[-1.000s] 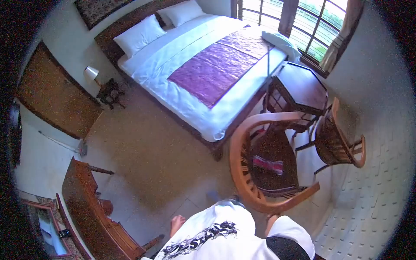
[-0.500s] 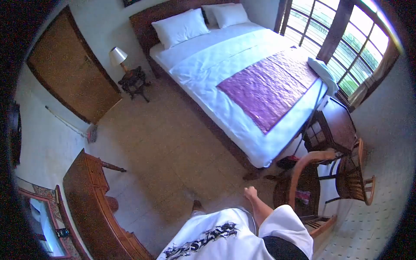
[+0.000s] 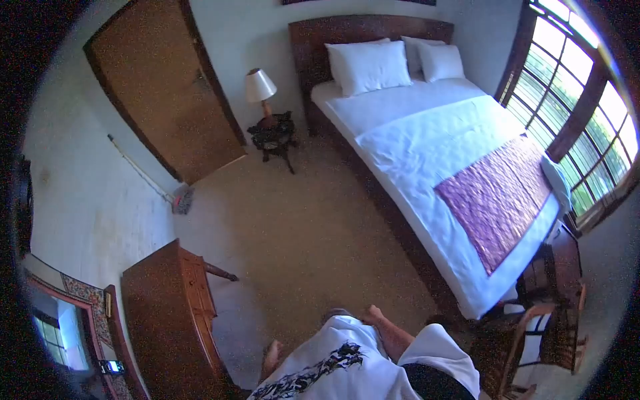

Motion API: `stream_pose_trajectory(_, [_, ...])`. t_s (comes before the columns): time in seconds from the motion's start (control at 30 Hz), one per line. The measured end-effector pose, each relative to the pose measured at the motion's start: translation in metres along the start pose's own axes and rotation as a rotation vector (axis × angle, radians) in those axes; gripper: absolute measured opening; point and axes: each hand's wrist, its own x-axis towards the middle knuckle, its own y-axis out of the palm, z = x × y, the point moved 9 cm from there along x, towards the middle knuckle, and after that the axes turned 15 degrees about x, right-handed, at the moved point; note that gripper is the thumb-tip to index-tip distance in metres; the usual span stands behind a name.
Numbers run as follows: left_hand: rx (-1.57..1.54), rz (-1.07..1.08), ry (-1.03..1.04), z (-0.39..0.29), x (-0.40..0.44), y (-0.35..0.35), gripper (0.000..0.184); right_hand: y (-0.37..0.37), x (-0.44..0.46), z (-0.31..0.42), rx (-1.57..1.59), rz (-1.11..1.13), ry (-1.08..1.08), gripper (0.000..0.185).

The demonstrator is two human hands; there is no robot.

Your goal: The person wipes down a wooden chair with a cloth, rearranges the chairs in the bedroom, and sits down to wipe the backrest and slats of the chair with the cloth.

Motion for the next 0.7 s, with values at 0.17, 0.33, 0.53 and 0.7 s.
stream_pose_trajectory(0.17, [-0.454, -0.095, -0.139, -0.034, 0.106, -0.06, 0.033, 0.014, 0.029, 0.054, -0.273, -0.049, -0.119, 0.048])
stream_pose_trajectory(0.33, [0.321, -0.148, 0.321, -0.081, 0.199, -0.142, 0.032, 0.068, 0.024, 0.195, 0.473, -0.207, 0.127, 0.034])
stream_pose_trajectory(0.53, [-0.872, 0.293, 0.334, -0.095, 0.288, -0.271, 0.017, 0.106, 0.102, 0.314, 0.069, -0.29, 0.326, 0.028])
stream_pose_trajectory(0.7, [0.186, -0.623, 0.413, -0.29, 0.26, -0.495, 0.018, 0.151, 0.153, 0.406, 0.062, -0.264, 0.287, 0.026])
